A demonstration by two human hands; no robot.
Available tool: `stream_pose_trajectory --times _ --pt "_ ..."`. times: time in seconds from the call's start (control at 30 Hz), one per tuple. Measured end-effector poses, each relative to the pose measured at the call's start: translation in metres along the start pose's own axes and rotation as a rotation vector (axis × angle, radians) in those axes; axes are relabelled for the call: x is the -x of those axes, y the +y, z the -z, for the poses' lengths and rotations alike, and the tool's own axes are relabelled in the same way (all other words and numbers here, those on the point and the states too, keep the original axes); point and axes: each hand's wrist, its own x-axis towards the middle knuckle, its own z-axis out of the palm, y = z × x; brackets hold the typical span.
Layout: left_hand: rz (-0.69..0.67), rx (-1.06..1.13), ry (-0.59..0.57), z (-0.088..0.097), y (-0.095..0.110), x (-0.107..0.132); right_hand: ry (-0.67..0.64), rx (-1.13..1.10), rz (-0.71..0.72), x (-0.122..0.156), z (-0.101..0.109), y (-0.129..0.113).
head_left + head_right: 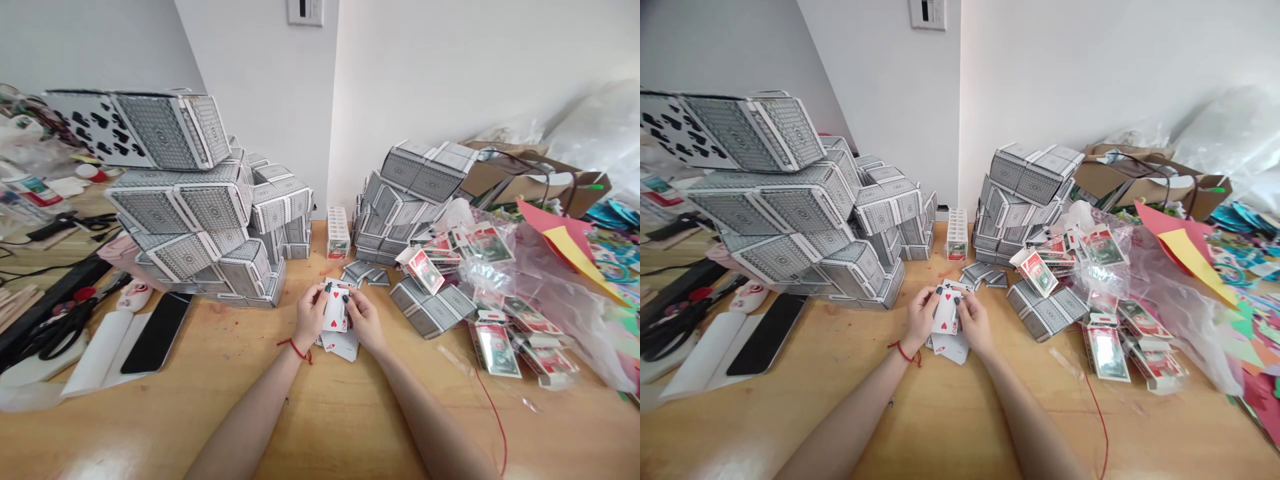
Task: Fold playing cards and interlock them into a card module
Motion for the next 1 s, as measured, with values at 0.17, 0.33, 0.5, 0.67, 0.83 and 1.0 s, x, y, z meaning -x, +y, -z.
stream_pose_trajectory --times 0.17,0.33,0.5,0.67,0.83,1.0 --pt "0.009 0.029 0.016 0.0 0.0 -0.002 -0.002 0.02 -0.01 0.0 -0.001 -0.001" --pt "0.039 0.023 0.01 0.001 0.0 -0.004 0.04 -0.016 -0.006 -0.002 0.0 0.002" --pt "-0.099 -0.114 -0.06 0.003 0.003 0.002 0.092 -0.043 0.01 -0.005 0.004 0.006" --pt "-0.117 -0.223 -0.006 0.004 0.001 0.003 0.103 -0.008 0.019 -0.004 0.006 0.004" --pt "-0.02 -0.09 -0.06 0.008 -0.002 -0.003 0.137 -0.003 0.007 -0.005 0.007 0.004" --pt "0.034 0.029 -0.179 0.012 -0.001 -0.006 0.16 0.006 -0.011 -0.006 0.011 0.005"
